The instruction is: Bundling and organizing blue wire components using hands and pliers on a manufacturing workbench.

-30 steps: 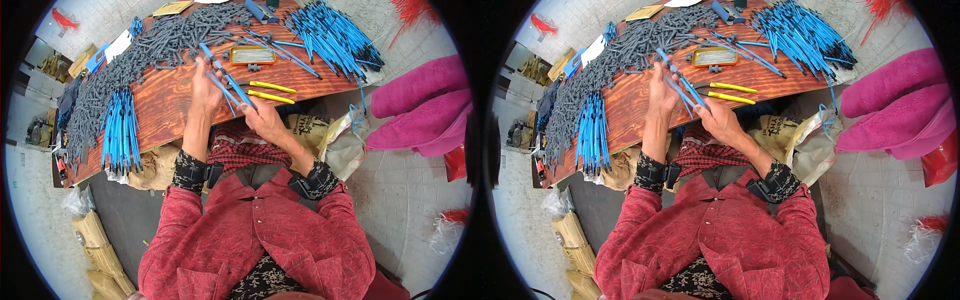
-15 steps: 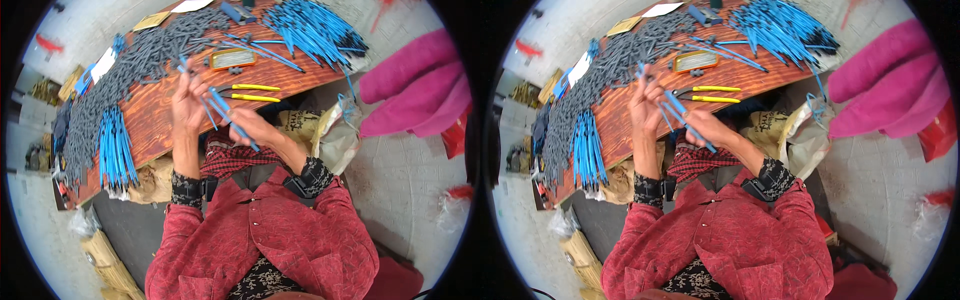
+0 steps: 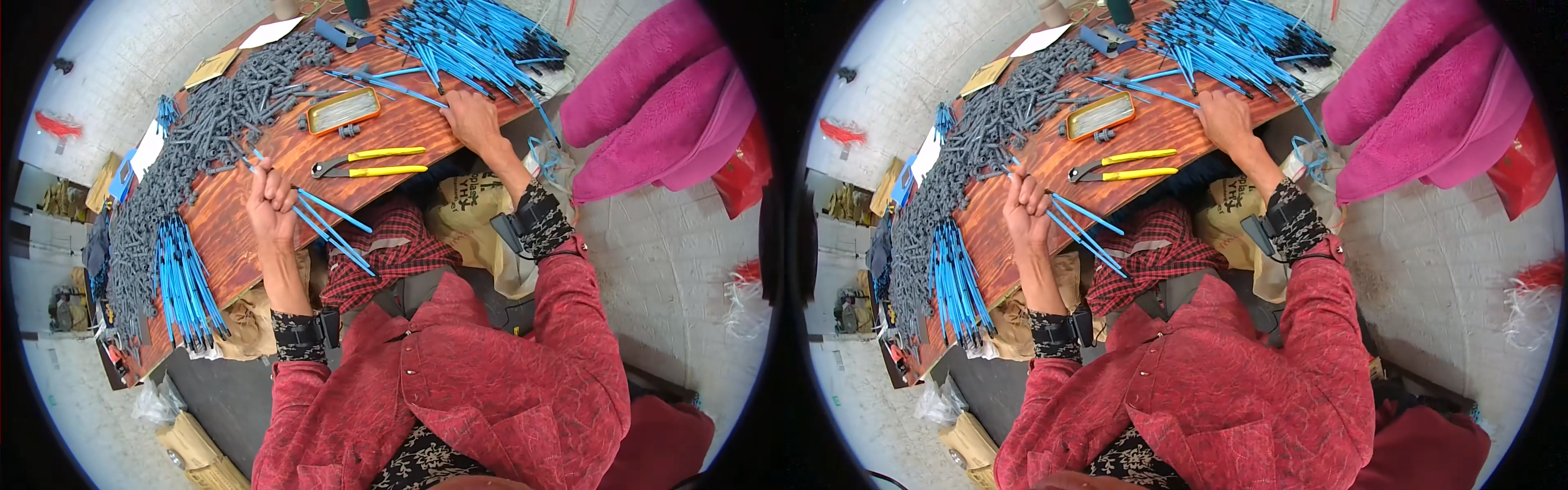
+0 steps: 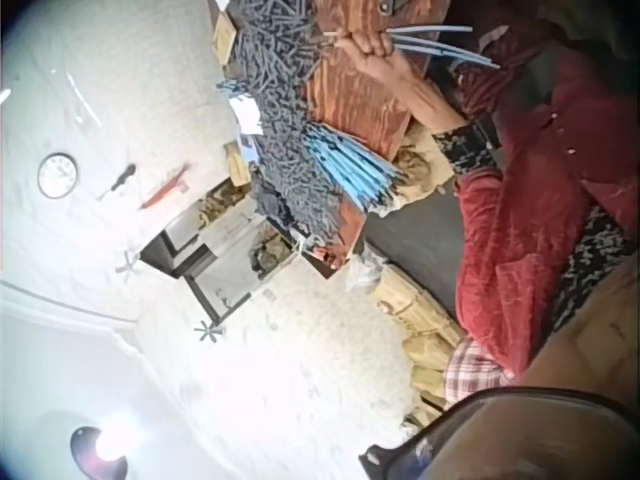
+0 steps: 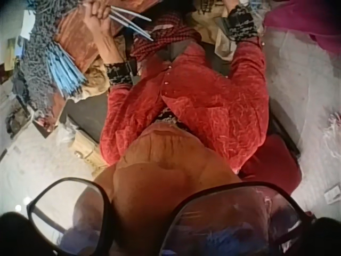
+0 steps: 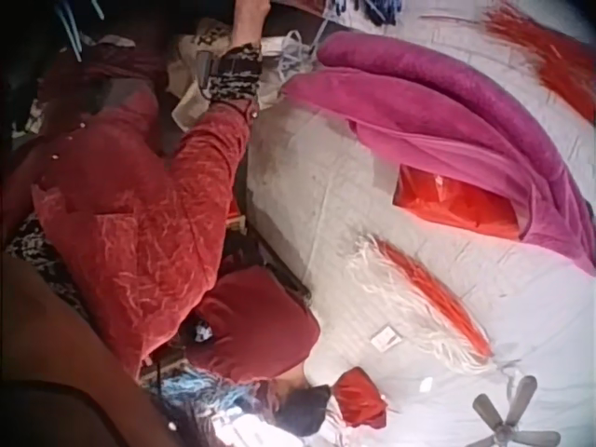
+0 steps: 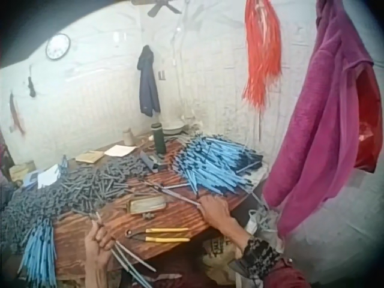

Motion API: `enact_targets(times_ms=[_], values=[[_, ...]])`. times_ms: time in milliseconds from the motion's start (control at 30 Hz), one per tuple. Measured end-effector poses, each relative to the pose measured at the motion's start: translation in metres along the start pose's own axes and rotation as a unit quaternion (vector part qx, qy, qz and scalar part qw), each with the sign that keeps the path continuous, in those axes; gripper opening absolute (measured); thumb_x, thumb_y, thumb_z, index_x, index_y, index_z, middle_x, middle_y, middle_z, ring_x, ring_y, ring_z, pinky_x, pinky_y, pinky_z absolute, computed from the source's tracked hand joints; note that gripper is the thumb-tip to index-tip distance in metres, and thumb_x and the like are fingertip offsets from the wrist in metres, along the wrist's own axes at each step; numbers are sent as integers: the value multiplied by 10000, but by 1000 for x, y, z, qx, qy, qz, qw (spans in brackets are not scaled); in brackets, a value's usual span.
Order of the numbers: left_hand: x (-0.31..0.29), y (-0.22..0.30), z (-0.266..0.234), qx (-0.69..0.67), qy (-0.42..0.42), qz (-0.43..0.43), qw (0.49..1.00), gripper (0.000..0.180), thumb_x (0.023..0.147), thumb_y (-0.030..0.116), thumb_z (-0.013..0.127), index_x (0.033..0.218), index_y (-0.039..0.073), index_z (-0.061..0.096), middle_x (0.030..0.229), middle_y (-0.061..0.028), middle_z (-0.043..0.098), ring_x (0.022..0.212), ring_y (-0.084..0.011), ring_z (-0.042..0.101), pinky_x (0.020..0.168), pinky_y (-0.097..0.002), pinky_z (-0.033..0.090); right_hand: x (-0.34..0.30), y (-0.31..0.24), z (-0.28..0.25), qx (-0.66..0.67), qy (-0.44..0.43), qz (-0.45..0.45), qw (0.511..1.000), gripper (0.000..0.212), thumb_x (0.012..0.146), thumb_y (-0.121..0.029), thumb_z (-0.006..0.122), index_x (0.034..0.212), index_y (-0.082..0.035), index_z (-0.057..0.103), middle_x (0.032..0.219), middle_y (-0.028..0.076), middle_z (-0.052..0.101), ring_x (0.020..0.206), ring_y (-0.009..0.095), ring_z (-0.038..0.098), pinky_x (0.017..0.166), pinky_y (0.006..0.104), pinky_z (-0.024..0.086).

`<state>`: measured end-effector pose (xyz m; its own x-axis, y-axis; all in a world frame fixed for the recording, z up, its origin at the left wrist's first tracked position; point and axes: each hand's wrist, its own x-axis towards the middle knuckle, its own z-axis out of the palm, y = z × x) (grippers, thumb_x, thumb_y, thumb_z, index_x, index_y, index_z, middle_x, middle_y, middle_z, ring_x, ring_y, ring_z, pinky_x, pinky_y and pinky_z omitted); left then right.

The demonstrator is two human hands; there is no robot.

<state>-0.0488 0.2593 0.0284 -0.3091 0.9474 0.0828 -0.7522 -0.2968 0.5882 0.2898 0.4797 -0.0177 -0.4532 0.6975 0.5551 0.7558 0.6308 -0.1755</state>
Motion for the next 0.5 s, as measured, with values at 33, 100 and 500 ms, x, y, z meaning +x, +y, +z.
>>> enact_targets(times_ms=[33,100,500], values=[[0,-1,-1,-10,-16,-16,1000,273,1084,233,449,1188,29,598,666,54,368,514,-51,290,447,-218,251,5,-3,-2,2,0,-6,1000,219,958,-280,592,934,-63,598,896,180,648,874,386,640,746,527,503],[-1,0,-6,14,-24,-11,1000,259,1083,234,455,1158,33,599,676,51,378,522,-51,301,454,-216,258,15,-7,-10,100,-77,123,984,276,980,-316,551,961,-42,577,882,231,659,889,422,636,766,548,488],[29,2,28,44,88,68,993,211,1029,157,563,1157,-8,589,1112,-146,641,1113,-275,623,967,-351,540,-42,-87,-61,292,21,55,955,152,1000,-193,541,1010,-41,538,745,210,603,714,438,611,588,495,435]])
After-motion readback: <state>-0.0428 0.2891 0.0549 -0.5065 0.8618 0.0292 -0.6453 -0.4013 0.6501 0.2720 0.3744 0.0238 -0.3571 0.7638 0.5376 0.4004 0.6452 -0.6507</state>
